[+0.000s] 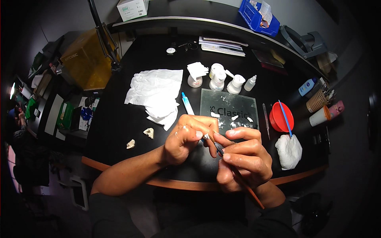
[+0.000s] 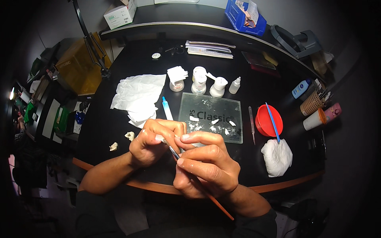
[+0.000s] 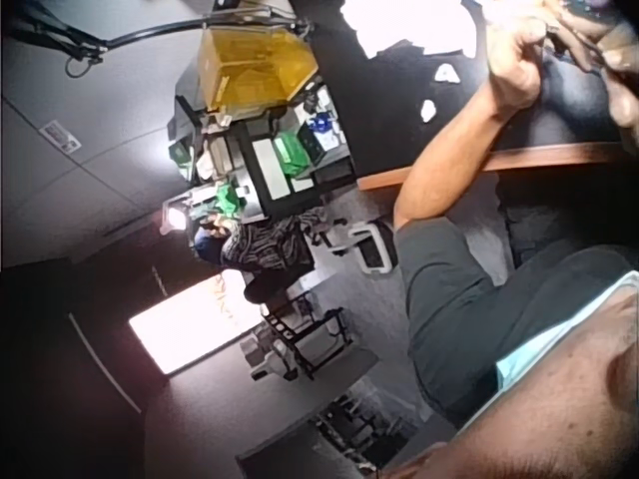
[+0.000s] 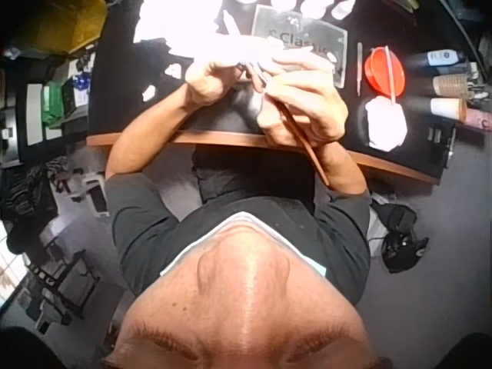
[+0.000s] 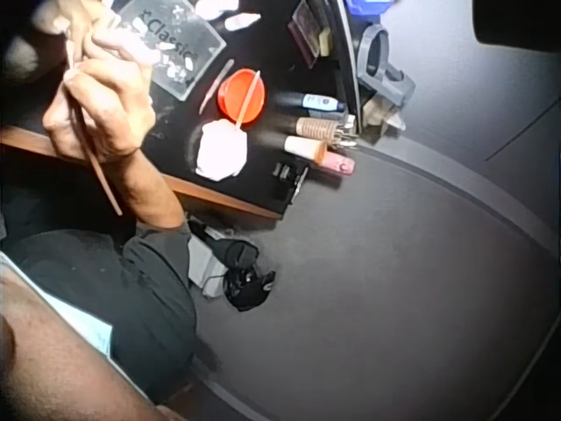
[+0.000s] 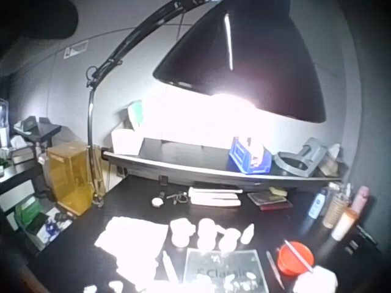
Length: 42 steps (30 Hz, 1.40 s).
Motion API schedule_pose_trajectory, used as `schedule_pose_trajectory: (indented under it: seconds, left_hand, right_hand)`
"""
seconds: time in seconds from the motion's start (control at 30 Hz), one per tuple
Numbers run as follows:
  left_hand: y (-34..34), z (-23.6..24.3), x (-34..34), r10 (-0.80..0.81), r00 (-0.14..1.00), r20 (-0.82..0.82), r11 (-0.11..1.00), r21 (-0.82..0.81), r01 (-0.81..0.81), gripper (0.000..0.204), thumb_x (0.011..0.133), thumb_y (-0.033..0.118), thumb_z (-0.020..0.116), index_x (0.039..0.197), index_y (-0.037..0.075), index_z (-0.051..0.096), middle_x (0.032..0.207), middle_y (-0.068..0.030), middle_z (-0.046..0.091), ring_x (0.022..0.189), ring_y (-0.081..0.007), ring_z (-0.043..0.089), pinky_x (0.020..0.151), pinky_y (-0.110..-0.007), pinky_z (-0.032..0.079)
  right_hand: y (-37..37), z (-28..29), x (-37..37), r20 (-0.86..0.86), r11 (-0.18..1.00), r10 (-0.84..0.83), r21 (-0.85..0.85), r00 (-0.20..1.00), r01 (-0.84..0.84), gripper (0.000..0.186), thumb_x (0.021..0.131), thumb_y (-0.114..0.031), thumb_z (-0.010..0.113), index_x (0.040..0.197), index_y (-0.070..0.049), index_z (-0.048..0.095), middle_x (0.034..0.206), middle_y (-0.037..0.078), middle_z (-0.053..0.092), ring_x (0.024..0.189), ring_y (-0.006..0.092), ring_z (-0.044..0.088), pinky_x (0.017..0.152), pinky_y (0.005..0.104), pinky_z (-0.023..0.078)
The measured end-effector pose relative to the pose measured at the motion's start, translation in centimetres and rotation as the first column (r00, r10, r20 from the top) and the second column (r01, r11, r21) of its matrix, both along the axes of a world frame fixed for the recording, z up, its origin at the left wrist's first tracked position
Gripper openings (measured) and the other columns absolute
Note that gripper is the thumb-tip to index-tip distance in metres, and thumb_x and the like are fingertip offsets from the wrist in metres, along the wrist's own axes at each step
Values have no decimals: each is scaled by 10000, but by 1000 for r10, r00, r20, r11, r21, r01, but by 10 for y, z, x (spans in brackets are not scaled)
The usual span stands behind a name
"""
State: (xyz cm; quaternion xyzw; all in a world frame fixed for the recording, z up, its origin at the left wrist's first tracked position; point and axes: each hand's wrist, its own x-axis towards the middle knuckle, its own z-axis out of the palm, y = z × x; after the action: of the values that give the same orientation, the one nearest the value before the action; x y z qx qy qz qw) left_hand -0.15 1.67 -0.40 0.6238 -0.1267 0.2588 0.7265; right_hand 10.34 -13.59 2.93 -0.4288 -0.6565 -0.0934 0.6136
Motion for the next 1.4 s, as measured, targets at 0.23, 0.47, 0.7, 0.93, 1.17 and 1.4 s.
schedule_pose_trajectory:
  seconds: [0.23, 0.47, 0.7, 0.93, 1.17, 1.4]
  left_hand:
    - [0, 0, 1, 6, 1000, -1, 1000, 29, -6, 578, 822, 374, 387, 706, -93, 707, 740, -169, 617, 714, -212, 529, 666, -321, 409]
    - [0, 0, 1, 4, 1000, -2, 1000, 24, -4, 579, 832, 375, 381, 713, -88, 708, 748, -168, 626, 714, -208, 539, 665, -316, 412]
    - [2, 2, -1, 1, 1000, -18, 999, 43, 0, 577, 829, 375, 387, 714, -91, 708, 748, -172, 626, 725, -213, 544, 668, -315, 416]
    - [0, 1, 0, -1, 1000, 2, 1000, 8, 1, 571, 821, 366, 393, 716, -95, 713, 747, -179, 625, 718, -214, 535, 666, -319, 412]
    - [0, 1, 0, -4, 1000, -14, 1000, 26, 4, 565, 817, 365, 393, 708, -89, 713, 742, -170, 617, 717, -212, 531, 669, -320, 413]
    - [0, 1, 1, -7, 1000, -4, 1000, 22, 7, 566, 816, 367, 395, 707, -89, 712, 745, -168, 614, 719, -211, 533, 676, -324, 420]
  right_hand:
    - [0, 0, -1, 20, 1000, -17, 9, 1000, 17, 300, 698, 98, 732, 973, -5, 669, 907, 121, 677, 1010, 340, 682, 822, 393, 652]
    - [0, 0, 0, 10, 1000, -19, 1, 1000, 19, 286, 696, 95, 737, 956, -7, 673, 901, 118, 679, 1000, 339, 689, 815, 384, 650]
    - [-1, 2, -1, 11, 1000, 0, -5, 1000, 0, 283, 714, 83, 746, 971, -12, 675, 906, 115, 681, 1005, 337, 687, 810, 376, 653]
    - [-2, 1, 0, 10, 1000, 5, -9, 1000, -5, 286, 726, 79, 757, 985, -10, 675, 911, 112, 680, 1016, 335, 681, 811, 381, 658]
    - [-3, 1, 0, 13, 1000, 5, -15, 1000, -4, 284, 727, 83, 756, 985, -7, 676, 911, 111, 680, 1014, 332, 682, 818, 381, 656]
    - [-3, 1, 1, 16, 1000, 8, -10, 1000, -8, 290, 720, 84, 751, 983, -10, 676, 909, 110, 680, 1005, 328, 685, 807, 371, 650]
